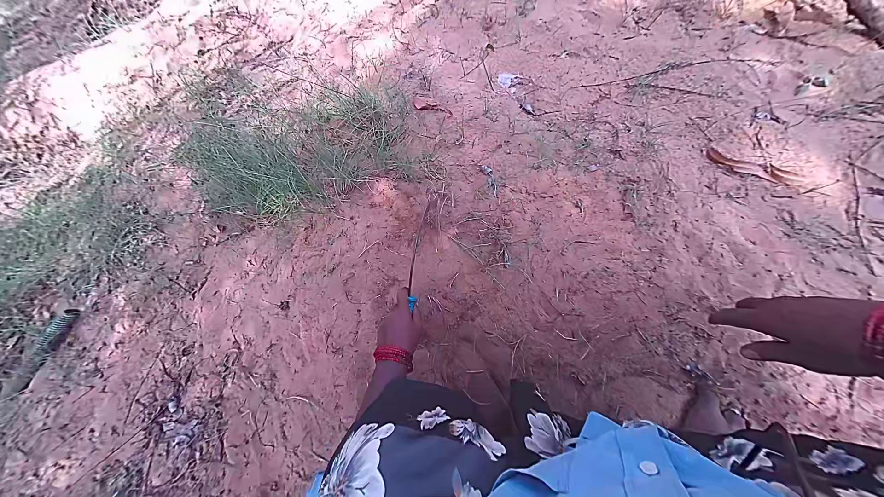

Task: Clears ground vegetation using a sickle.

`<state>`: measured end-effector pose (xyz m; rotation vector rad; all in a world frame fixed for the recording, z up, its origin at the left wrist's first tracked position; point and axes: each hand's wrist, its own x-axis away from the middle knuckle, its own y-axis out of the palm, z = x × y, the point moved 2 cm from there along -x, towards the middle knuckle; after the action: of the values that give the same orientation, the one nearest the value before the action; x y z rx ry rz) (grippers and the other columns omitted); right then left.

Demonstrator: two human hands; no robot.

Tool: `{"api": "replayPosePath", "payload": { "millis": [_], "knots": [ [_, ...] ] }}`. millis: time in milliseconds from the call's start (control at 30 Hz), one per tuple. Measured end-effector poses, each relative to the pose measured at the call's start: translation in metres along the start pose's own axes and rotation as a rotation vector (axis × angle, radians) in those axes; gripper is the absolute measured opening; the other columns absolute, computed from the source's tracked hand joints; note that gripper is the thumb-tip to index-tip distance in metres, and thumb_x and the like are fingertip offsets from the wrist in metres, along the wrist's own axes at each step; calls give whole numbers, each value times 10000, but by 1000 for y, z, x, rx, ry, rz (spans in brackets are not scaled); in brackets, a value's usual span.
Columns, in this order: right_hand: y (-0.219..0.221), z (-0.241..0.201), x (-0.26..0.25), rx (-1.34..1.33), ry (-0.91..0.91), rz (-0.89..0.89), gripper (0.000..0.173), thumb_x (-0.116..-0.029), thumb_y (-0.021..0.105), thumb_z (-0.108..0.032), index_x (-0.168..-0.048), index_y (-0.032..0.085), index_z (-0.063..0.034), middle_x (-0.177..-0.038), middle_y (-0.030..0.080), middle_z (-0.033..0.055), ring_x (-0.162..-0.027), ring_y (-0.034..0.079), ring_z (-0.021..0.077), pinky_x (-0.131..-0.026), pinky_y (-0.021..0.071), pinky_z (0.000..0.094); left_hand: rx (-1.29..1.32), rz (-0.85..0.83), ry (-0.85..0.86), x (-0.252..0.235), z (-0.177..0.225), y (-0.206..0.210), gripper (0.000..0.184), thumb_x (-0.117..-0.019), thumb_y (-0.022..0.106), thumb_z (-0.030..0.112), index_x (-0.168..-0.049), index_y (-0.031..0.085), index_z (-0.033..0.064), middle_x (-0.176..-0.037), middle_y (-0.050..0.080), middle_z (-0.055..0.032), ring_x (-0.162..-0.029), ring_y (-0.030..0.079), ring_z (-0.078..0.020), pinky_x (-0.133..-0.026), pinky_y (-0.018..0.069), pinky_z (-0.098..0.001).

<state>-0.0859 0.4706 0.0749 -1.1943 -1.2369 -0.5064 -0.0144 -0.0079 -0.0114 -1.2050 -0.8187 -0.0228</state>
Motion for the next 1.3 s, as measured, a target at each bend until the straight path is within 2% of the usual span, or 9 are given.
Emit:
{"api": "replayPosePath", "payload": {
  "millis": [233, 467, 633, 767, 933, 1033, 1100, 1233, 1300],
  "knots": [
    [-163, -36, -157, -155, -57, 416, 576, -1051, 620, -231, -1544, 424, -7, -1450, 525, 323, -1310, 548, 495, -1105, 406, 617, 397, 497, 236, -26, -28, 37, 491, -1004, 550, 153, -1376, 488, -163, -1042, 688, -337, -893, 705, -495, -807, 549, -644],
    [-247, -95, -311, -524, 105, 605, 680, -1069, 546, -412, -1560, 369, 23, -1466, 485, 375, -1378, 479, 526, -1125, 367, 667, 714, 595, 153, -27, -61, 64, 552, -1000, 496, 219, -1333, 422, -215, -834, 644, -225, -632, 642, -221, -641, 571, -411],
    [-263, -165, -347, -708, 119, 584, 714, -1064, 425, -582, -1549, 450, -58, -1625, 284, 333, -1491, 319, 502, -1162, 296, 684, 830, 689, 129, -19, -97, 79, 567, -984, 505, 221, -1296, 399, -241, -836, 610, -159, -611, 601, -62, -614, 559, -257],
    [-280, -205, -381, -833, 30, 576, 763, -981, 548, -653, -1499, 523, -93, -1551, 436, 291, -1433, 431, 452, -1130, 360, 667, 897, 798, 213, -17, -111, 93, 571, -995, 515, 257, -1217, 401, -257, -797, 591, -77, -608, 579, 45, -612, 544, -160],
    [-285, -248, -378, -778, -179, 539, 1151, -863, 819, -454, -1670, 61, -137, -1558, 419, 315, -1420, 442, 488, -1144, 372, 638, 893, 779, 202, -20, -109, 103, 594, -989, 532, 332, -1151, 495, -239, -736, 624, -100, -567, 598, -9, -577, 557, -214],
    [-270, -259, -369, -403, -390, 520, 1007, -829, 866, -386, -1605, 327, -37, -1540, 466, 287, -1440, 420, 475, -1184, 288, 652, 959, 744, 235, -21, -102, 105, 602, -1004, 529, 322, -1171, 455, -251, -750, 606, -74, -585, 581, 27, -591, 545, -179],
    [-255, -262, -350, -98, -426, 471, 903, -819, 866, -441, -1557, 454, -125, -1580, 432, 210, -1488, 319, 481, -1093, 297, 767, 965, 720, 245, -21, -97, 107, 589, -996, 527, 303, -1168, 461, -256, -710, 607, -74, -564, 588, 17, -574, 545, -187],
    [-200, -242, -317, 204, -401, 433, 711, -815, 859, -446, -1450, 606, -249, -1627, 410, 120, -1525, 222, 508, -1044, 264, 837, 972, 649, 260, -19, -87, 111, 597, -1007, 516, 308, -1224, 451, -244, -727, 616, -90, -559, 600, -25, -564, 559, -234],
    [-169, -224, -294, 256, -355, 348, 762, -826, 853, -398, -1510, 539, -280, -1677, 324, 110, -1540, 180, 504, -1052, 266, 820, 958, 623, 239, -17, -80, 113, 588, -997, 516, 299, -1241, 460, -233, -758, 628, -130, -568, 610, -69, -571, 566, -272]
  ]
}}
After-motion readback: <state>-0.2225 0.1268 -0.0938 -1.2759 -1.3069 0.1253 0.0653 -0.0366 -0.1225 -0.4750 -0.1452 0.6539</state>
